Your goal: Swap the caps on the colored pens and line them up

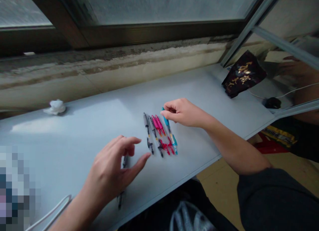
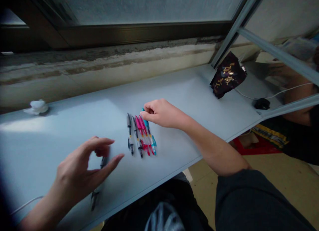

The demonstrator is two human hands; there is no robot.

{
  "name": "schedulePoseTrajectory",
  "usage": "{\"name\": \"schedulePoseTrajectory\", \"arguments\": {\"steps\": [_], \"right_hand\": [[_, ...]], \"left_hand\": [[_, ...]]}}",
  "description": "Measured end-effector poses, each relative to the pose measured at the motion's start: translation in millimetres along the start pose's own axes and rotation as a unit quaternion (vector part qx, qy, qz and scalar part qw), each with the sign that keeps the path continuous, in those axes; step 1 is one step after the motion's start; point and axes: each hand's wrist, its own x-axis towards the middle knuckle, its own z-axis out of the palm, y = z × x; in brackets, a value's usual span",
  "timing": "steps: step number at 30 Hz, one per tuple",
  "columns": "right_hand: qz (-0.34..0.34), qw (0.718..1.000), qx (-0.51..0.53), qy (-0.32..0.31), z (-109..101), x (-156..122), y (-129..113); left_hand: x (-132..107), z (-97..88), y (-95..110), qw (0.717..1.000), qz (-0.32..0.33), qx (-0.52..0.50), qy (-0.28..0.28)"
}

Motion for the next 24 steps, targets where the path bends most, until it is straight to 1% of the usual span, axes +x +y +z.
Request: {"name": "schedulePoseTrajectory", "arguments": {"steps": [1, 2, 3, 5, 6, 8, 10, 11, 14, 16, 18, 20, 21, 22, 24], "right_hand": [[0.012, 0.999, -0.042, -0.007, -1.8, 0.7, 1.3], [0.026, 0.996, -0.08, -0.014, -2.1, 1.3, 2.2], [0.042, 0.993, -0.111, -0.024, -1.1, 1.8, 2.8], [0.067, 0.984, -0.16, -0.046, 3.3, 2.4, 2.5], [0.075, 0.979, -0.179, -0.055, 5.8, 2.5, 1.8], [0.082, 0.973, -0.205, -0.068, 9.7, 2.6, 0.1], [0.087, 0.97, -0.214, -0.073, 11.3, 2.5, -1.0], [0.089, 0.97, -0.214, -0.073, 11.3, 2.4, -1.1], [0.086, 0.975, -0.197, -0.065, 10.3, 1.9, 0.4], [0.074, 0.981, -0.172, -0.044, 9.9, 0.8, 1.3], [0.051, 0.99, -0.13, -0.01, 10.4, -1.3, 0.6], [0.014, 0.997, -0.069, 0.019, 11.9, -4.5, -2.4], [-0.012, 0.999, -0.035, 0.021, 13.0, -6.3, -4.6], [-0.039, 0.999, -0.001, 0.01, 14.5, -8.0, -7.2], [-0.085, 0.994, 0.054, -0.038, 18.2, -11.2, -12.4]], "left_hand": [[-1.2, -2.7, -2.2, 0.998, -0.05, 0.043, 0.013], [-2.6, -5.2, -4.6, 0.991, -0.097, 0.088, 0.009], [-4.0, -7.5, -7.0, 0.981, -0.139, 0.132, -0.019], [-6.7, -11.1, -11.3, 0.958, -0.195, 0.185, -0.099], [-7.5, -12.3, -12.9, 0.949, -0.211, 0.188, -0.139], [-7.7, -13.3, -14.6, 0.94, -0.223, 0.16, -0.2], [-6.1, -12.5, -14.8, 0.939, -0.229, 0.118, -0.229], [-4.9, -11.5, -14.5, 0.94, -0.232, 0.095, -0.231], [-1.4, -7.8, -12.4, 0.948, -0.243, 0.005, -0.203], [0.5, -6.2, -9.9, 0.951, -0.253, -0.071, -0.165], [1.9, -6.4, -6.8, 0.945, -0.272, -0.142, -0.111], [2.9, -8.0, -3.4, 0.93, -0.303, -0.203, -0.05], [3.1, -8.9, -1.8, 0.92, -0.318, -0.23, -0.017], [3.2, -9.7, -0.2, 0.908, -0.332, -0.255, 0.017], [2.5, -10.0, 2.7, 0.883, -0.351, -0.303, 0.075]]}}
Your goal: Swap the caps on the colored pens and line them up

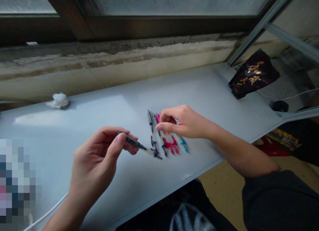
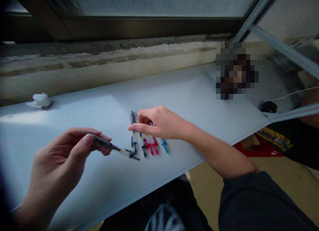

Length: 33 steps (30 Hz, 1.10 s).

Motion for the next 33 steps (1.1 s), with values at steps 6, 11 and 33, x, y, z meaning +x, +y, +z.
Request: {"name": "schedulePoseTrajectory", "arguments": {"steps": [6, 11, 33], "right_hand": [[-0.007, 0.992, 0.058, -0.108, 8.8, -2.6, -9.6], [0.027, 0.985, 0.105, -0.132, 1.1, -4.4, -13.2], [-0.122, 0.975, -0.162, -0.086, 6.1, -7.6, -4.2]], "left_hand": [[-6.7, 6.5, -6.0, 0.998, 0.035, -0.06, 0.014], [1.3, -1.2, -13.3, 0.947, 0.239, 0.209, -0.042], [12.7, -4.5, -17.2, 0.879, 0.314, 0.319, -0.163]]}}
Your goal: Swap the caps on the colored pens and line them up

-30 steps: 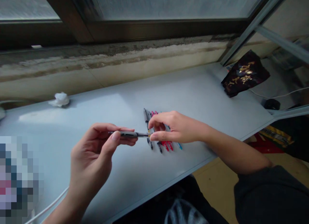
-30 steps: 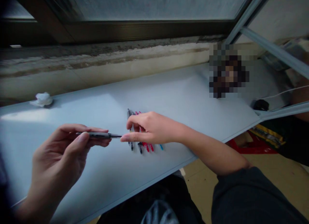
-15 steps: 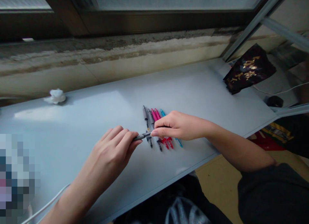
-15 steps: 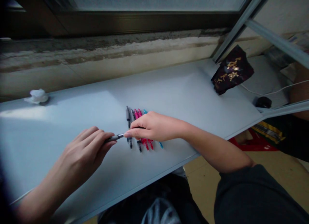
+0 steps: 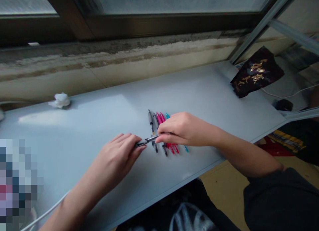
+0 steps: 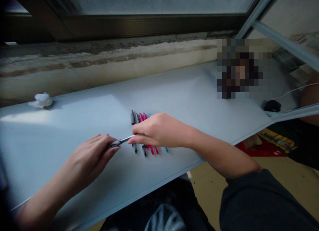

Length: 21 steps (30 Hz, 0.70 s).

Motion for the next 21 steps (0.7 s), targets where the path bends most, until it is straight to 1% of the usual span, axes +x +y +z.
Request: {"name": "schedulePoseTrajectory", "arguments": {"steps": [2, 4, 6, 8, 10, 13, 15, 16, 18, 20, 21], "right_hand": [[0.058, 0.996, 0.069, 0.017, -1.1, 0.1, -6.9], [0.085, 0.988, 0.128, 0.016, -1.9, 0.3, -13.2], [0.096, 0.982, 0.165, -0.005, -2.1, 0.9, -17.4], [0.109, 0.976, 0.188, -0.03, -1.9, 1.8, -19.0], [0.115, 0.97, 0.21, -0.046, -1.1, 3.0, -19.5], [0.095, 0.962, 0.253, -0.047, 2.6, 4.8, -21.4], [0.092, 0.956, 0.278, -0.037, 8.0, 5.7, -23.2], [0.092, 0.955, 0.279, -0.034, 11.4, 5.9, -23.7], [0.069, 0.965, 0.248, -0.039, 18.4, 5.9, -23.0], [0.025, 0.983, 0.174, -0.054, 23.5, 5.6, -20.4], [0.015, 0.989, 0.138, -0.055, 24.5, 5.5, -18.8]], "left_hand": [[-2.2, -5.5, 2.3, 0.993, -0.1, -0.037, 0.048], [-4.5, -8.1, 6.0, 0.975, -0.183, -0.099, 0.081], [-6.0, -7.8, 10.3, 0.953, -0.233, -0.169, 0.092], [-6.9, -6.2, 14.0, 0.936, -0.255, -0.225, 0.094], [-7.5, -4.5, 16.6, 0.923, -0.27, -0.256, 0.102], [-6.3, -1.2, 19.7, 0.905, -0.283, -0.286, 0.136], [-3.1, 2.6, 22.5, 0.899, -0.261, -0.322, 0.144], [-0.9, 5.1, 24.4, 0.898, -0.243, -0.342, 0.132], [3.9, 10.3, 28.6, 0.902, -0.201, -0.368, 0.1], [7.7, 13.6, 32.1, 0.902, -0.185, -0.378, 0.099], [8.8, 13.8, 33.1, 0.898, -0.185, -0.385, 0.101]]}}
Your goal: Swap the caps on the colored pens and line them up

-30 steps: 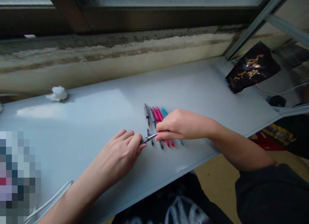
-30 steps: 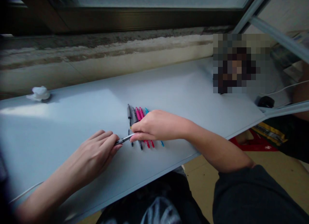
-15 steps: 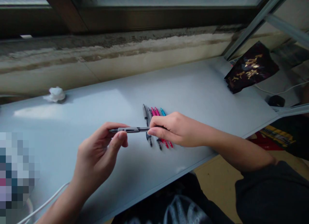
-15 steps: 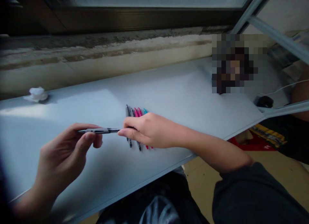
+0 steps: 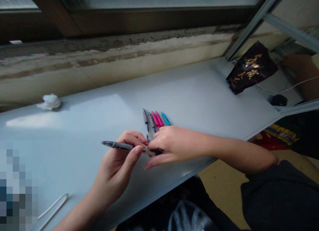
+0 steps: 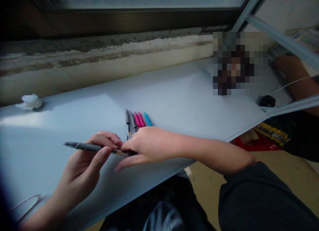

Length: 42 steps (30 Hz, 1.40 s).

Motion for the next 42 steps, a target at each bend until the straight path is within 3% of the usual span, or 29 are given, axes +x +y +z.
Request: {"name": "schedulePoseTrajectory", "arguments": {"steps": [2, 8, 12, 15, 19, 22, 26, 28, 31, 35, 39, 42], "right_hand": [[0.001, 1.0, -0.028, 0.014, -1.6, -0.1, 2.2], [0.001, 0.989, 0.084, 0.12, -10.1, -1.4, -0.3], [0.02, 0.985, 0.159, 0.06, -8.7, -1.9, -0.2], [0.03, 0.975, 0.22, 0.012, -7.2, -0.7, 1.5], [0.02, 0.971, 0.233, 0.047, -5.3, 1.5, 1.3], [0.014, 0.968, 0.23, 0.101, -4.7, 1.8, -0.7], [0.051, 0.932, 0.282, 0.219, -6.3, 4.0, 2.1], [0.056, 0.915, 0.315, 0.247, -6.5, 6.8, 6.4], [0.058, 0.904, 0.366, 0.214, -4.4, 10.4, 11.3], [0.043, 0.914, 0.378, 0.143, -1.1, 8.8, 9.1], [0.048, 0.92, 0.361, 0.148, -2.9, 7.4, 6.0], [0.066, 0.916, 0.372, 0.136, -5.2, 11.9, 9.0]], "left_hand": [[0.6, -1.3, 2.0, 1.0, -0.014, -0.018, 0.002], [-5.0, -14.0, 6.4, 0.998, -0.055, -0.013, -0.042], [-12.0, -12.2, 4.4, 0.986, -0.052, 0.048, -0.151], [-14.1, -10.1, 2.6, 0.977, -0.014, 0.116, -0.18], [-14.7, -11.9, -2.0, 0.967, 0.03, 0.204, -0.151], [-13.4, -15.0, -6.2, 0.965, 0.061, 0.239, -0.093], [-7.0, -19.3, -8.3, 0.955, 0.072, 0.285, -0.022], [-3.9, -20.2, -8.5, 0.956, 0.071, 0.283, -0.007], [-1.5, -19.4, -8.2, 0.959, 0.058, 0.279, 0.004], [-1.3, -19.1, -6.0, 0.959, 0.055, 0.279, -0.016], [-3.2, -23.8, -5.2, 0.953, 0.056, 0.293, -0.045], [-5.0, -27.3, -11.3, 0.945, 0.039, 0.322, -0.031]]}}
